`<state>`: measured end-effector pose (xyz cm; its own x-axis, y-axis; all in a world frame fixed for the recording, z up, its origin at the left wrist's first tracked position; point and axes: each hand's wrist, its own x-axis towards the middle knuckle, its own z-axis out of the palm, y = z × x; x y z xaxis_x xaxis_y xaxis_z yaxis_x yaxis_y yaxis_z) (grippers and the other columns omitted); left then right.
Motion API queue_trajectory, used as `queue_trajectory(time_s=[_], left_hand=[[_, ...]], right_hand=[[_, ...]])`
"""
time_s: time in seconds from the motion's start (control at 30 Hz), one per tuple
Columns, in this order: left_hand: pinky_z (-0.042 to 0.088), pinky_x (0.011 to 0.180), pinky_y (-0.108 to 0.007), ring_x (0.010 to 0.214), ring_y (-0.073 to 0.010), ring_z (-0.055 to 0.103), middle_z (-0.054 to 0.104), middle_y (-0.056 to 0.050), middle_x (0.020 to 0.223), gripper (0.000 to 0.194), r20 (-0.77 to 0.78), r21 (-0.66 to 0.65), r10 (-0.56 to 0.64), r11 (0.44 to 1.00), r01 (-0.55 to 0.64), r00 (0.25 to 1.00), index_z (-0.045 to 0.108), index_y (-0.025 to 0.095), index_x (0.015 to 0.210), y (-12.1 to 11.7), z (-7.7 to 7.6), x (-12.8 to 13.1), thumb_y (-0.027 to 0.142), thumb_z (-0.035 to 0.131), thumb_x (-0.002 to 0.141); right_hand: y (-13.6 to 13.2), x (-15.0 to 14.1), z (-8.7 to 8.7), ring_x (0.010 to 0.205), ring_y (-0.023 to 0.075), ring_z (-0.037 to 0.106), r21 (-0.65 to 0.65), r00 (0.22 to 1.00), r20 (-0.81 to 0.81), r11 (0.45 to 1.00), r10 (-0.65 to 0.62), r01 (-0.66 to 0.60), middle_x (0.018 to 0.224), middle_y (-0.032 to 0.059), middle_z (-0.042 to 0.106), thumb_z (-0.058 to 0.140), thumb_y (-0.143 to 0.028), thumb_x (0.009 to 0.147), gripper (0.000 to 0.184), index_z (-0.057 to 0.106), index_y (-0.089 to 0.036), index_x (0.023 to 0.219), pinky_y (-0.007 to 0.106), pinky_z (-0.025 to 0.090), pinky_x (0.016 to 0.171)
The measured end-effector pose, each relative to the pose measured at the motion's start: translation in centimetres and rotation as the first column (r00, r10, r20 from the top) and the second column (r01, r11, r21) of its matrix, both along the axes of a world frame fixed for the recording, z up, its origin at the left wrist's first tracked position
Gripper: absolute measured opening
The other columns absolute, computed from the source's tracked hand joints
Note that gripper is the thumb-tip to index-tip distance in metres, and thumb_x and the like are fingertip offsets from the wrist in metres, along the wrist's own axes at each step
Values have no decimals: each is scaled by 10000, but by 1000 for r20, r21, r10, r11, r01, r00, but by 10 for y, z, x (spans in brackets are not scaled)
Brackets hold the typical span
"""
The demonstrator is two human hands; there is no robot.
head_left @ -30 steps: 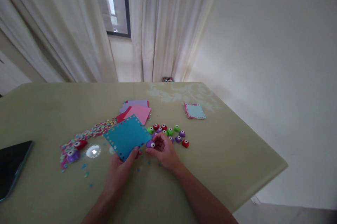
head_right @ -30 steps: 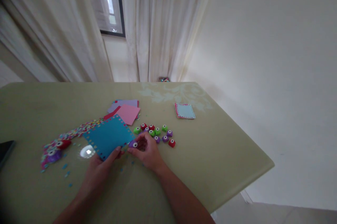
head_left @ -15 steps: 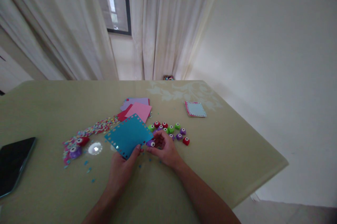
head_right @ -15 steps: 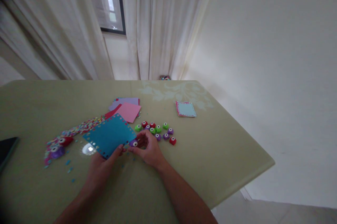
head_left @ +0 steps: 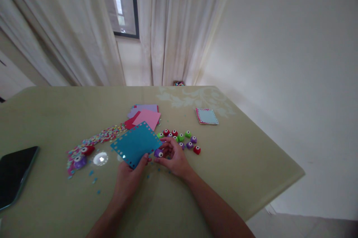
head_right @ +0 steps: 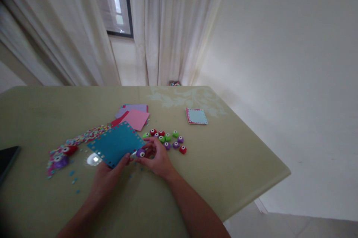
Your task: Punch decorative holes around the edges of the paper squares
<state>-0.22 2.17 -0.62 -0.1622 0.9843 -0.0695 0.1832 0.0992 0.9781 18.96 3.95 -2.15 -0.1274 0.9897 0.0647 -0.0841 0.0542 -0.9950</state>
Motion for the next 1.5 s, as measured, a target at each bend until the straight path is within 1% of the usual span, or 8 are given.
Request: queue_trajectory(time_s=[0.13,0.37,0.6,0.83,0.97,1.23,1.4,1.5], left_hand=[[643,681,-381,744,-320,801,835,-113,808,433,3,8,6,1000,-6,1000,804,173,818,1,-2,0,600,746,777],[625,674,-384,749,-312,795,844,-115,862,446,-15,5,-21,1000,21,1000,811,165,869,1,-8,-1,601,735,811],[621,694,-390,767,-316,795,845,-115,871,436,-14,-14,-18,1000,18,1000,808,174,865,0,-6,0,599,726,810],[623,671,-386,742,-316,792,840,-122,842,454,-9,-32,-20,999,19,1000,803,171,841,0,0,1,614,723,789],[624,660,-377,698,-300,780,827,-108,788,413,-16,22,-28,999,28,999,790,176,813,0,4,2,584,726,798],[621,642,-367,685,-297,779,823,-98,771,418,-8,-9,-60,998,60,998,791,184,807,0,3,3,593,721,767],[625,660,-378,714,-309,787,832,-106,802,442,9,-43,-64,997,64,998,797,180,832,-1,5,4,609,721,759],[615,633,-376,690,-309,779,828,-106,783,450,6,-55,-65,996,65,998,792,179,815,0,4,4,619,724,746]], right_hand=[[0,0,0,814,147,661,4,1000,-5,1000,-1,1,1042,13,694,986,-315,679,722,606,-250,1288,289,535,740],[1,1,-3,826,157,658,9,1000,30,1000,-5,5,1065,25,690,979,-327,685,708,619,-247,1289,300,530,746],[0,2,-2,820,157,654,10,999,43,1000,18,-18,1060,21,693,974,-327,699,716,615,-253,1315,294,522,733],[1,2,0,934,183,690,-53,1000,2,998,-19,19,1117,44,678,977,-383,697,699,627,-245,1286,334,569,847],[2,1,0,897,174,689,-80,999,-39,997,-21,18,1088,35,662,986,-397,678,684,637,-251,1249,320,588,802],[1,1,0,899,183,701,-83,996,-86,996,14,-21,1058,30,693,983,-448,685,690,633,-259,1249,317,602,813],[4,1,-2,800,171,701,-149,978,-199,985,58,-89,960,11,724,927,-588,739,596,664,-243,1148,330,604,805],[6,3,-1,733,153,670,-156,978,-183,980,95,-125,891,4,727,907,-628,747,538,687,-216,1016,309,579,778]])
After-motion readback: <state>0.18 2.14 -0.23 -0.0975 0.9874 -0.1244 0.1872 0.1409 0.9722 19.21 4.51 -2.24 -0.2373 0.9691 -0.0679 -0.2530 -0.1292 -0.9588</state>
